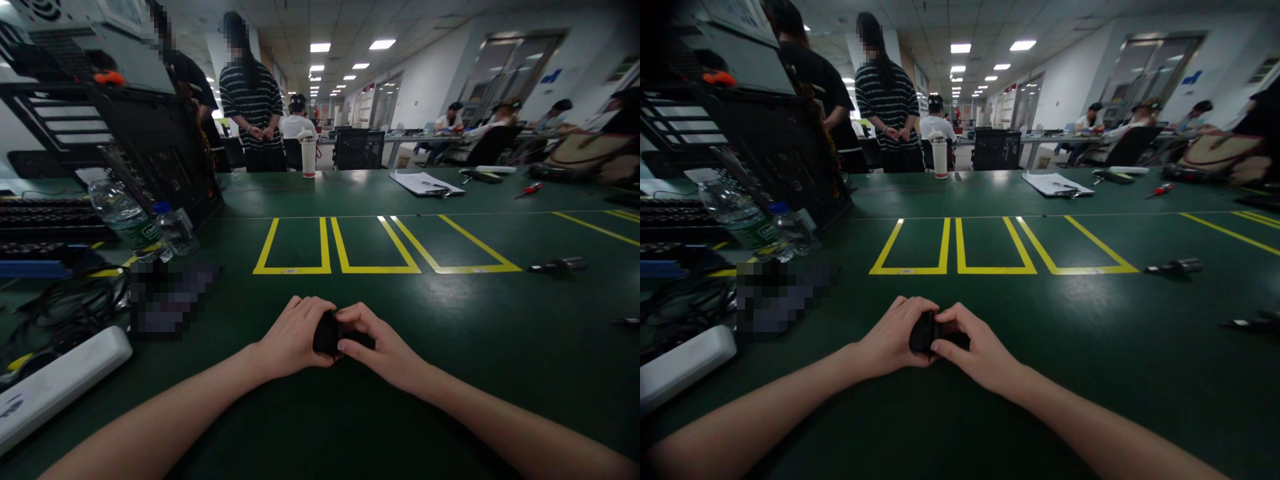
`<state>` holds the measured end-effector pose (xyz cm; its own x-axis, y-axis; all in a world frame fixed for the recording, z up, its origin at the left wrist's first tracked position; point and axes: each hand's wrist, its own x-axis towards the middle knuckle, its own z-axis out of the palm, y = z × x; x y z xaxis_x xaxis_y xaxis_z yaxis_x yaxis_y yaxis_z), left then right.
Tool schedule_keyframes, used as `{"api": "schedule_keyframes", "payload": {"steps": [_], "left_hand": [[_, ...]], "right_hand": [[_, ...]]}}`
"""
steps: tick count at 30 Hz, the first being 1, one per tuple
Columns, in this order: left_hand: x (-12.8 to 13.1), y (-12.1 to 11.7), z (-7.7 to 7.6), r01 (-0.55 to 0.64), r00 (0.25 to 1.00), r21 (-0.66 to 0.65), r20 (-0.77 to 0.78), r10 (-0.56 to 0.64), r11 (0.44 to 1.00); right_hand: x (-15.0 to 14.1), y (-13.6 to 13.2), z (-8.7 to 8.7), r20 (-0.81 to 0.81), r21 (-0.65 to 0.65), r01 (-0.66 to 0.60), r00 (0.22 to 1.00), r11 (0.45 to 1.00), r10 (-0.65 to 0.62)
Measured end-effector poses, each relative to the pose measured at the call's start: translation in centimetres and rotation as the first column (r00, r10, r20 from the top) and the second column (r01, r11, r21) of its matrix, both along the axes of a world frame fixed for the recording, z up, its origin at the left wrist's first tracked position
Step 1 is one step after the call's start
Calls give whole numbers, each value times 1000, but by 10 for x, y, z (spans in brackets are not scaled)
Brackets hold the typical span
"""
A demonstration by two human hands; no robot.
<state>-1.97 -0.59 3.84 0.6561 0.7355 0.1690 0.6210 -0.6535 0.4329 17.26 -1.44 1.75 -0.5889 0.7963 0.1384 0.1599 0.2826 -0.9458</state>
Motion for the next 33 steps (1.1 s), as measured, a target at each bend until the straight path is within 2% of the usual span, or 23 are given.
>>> {"api": "schedule_keyframes", "payload": {"steps": [5,11,15,20,28,33], "left_hand": [[0,-1,1,1,1000,-35,8,0,999],[0,-3,2,-10,998,-166,54,20,986],[0,-2,1,-34,997,-207,56,46,978],[1,-1,-3,-40,996,-194,65,54,980],[1,-1,0,-40,997,-204,58,53,978],[1,-2,1,-44,997,-207,49,56,977]], "right_hand": [[-1,-1,1,52,3,31,998,1000,-31],[0,2,0,105,43,-13,994,999,8],[3,2,-2,134,112,-1,991,994,-14],[3,1,-2,164,155,17,986,988,-43],[0,2,-3,127,104,32,991,994,-45],[3,0,1,212,194,11,976,981,-53]]}}
